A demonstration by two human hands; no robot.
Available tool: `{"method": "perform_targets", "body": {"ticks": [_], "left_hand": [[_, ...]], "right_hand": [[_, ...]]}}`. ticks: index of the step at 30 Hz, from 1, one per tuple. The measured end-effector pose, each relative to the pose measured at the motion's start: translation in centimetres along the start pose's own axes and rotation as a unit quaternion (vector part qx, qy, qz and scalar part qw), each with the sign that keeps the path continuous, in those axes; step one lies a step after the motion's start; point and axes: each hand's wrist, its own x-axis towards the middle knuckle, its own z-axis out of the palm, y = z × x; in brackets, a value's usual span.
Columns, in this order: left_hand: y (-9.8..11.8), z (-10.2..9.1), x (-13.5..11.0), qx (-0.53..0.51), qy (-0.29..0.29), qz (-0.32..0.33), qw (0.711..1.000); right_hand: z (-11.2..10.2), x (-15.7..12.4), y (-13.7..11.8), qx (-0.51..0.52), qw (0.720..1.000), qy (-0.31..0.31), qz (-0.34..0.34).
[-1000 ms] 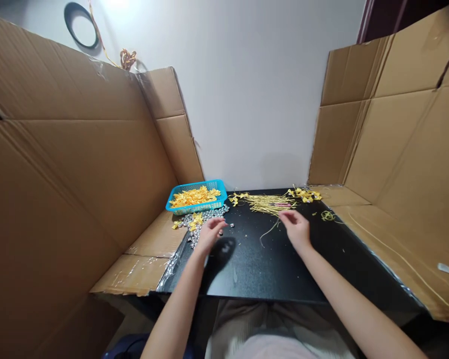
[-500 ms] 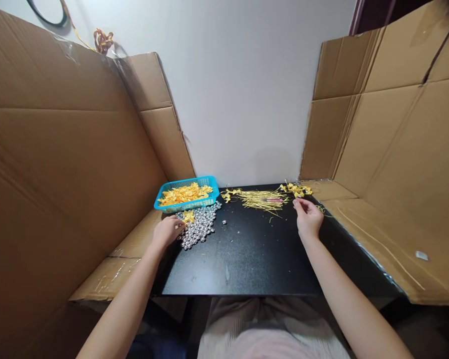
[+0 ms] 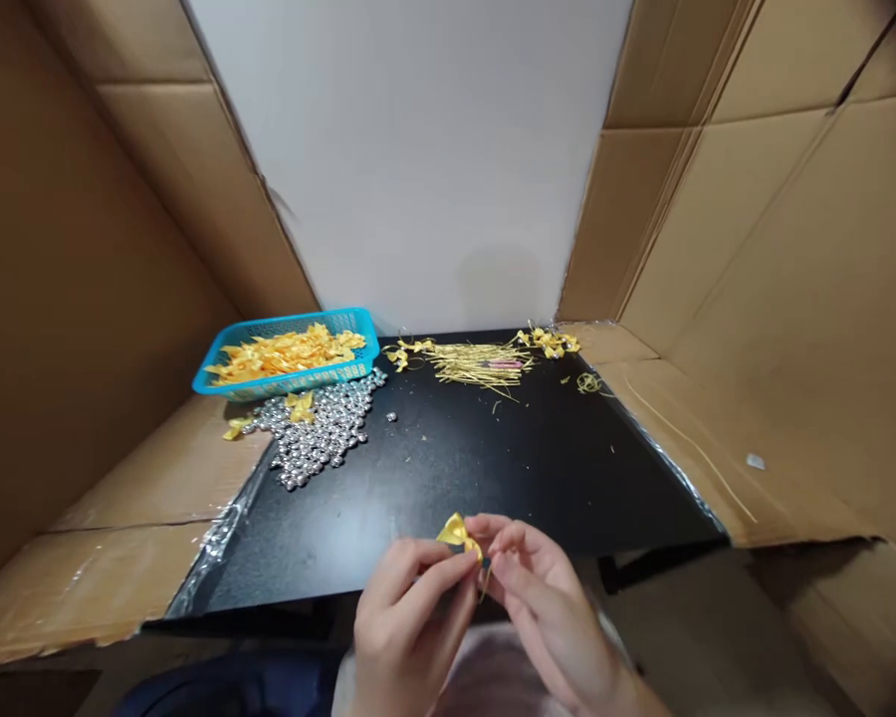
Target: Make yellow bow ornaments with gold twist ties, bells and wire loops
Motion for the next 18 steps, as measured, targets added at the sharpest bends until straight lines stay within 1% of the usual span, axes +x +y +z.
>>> {"method": "perform_targets", "body": {"ticks": [2,4,6,8,9,10,12,13,14,15,17,18], "left_hand": [[0.3,0.0,0.0,0.004,-0.024,-0.012,1.000],[-0.2,-0.1,0.4,0.004,-0.038,-0.049,0.998],[-0.8,0.1,0.8,-0.020,-0.035,-0.098,0.994],[-1.2,0.5,1.0,-0.063,-0.014,-0.159,0.985],[-1.3,0.7,1.0,-0.093,0.002,-0.201,0.975],[-1.3,0.9,0.9,-0.130,0.020,-0.249,0.959],[-1.3,1.2,0.8,-0.218,0.037,-0.346,0.912],[-1.2,1.2,0.7,-0.258,0.031,-0.380,0.888],[-1.2,1.1,0.7,-0.286,0.017,-0.401,0.870],[-1.2,1.0,0.8,-0.306,-0.003,-0.407,0.860],[-1.1,0.6,0.9,-0.330,-0.036,-0.403,0.853],[-1.2,0.5,0.9,-0.340,-0.042,-0.400,0.850]], "right_hand": [[-0.1,-0.5,0.3,0.008,1.000,-0.007,-0.004],[-0.3,-0.1,0.4,0.000,1.000,-0.008,-0.019],[-0.5,0.5,0.5,0.000,1.000,-0.012,-0.024],[-0.5,0.8,0.6,0.004,1.000,-0.012,-0.026],[-0.5,0.8,0.6,0.004,1.000,-0.011,-0.024],[-0.5,0.8,0.7,0.003,1.000,-0.008,-0.020],[-0.6,0.6,0.7,-0.004,1.000,-0.005,-0.014],[-0.7,0.6,0.6,-0.008,1.000,-0.006,-0.012],[-0.7,0.6,0.5,-0.011,1.000,-0.010,-0.014],[-0.7,0.6,0.5,-0.017,1.000,-0.014,-0.020],[-0.8,0.7,0.2,-0.034,0.998,-0.021,-0.040],[-0.7,0.7,0.1,-0.047,0.997,-0.020,-0.053]]}}
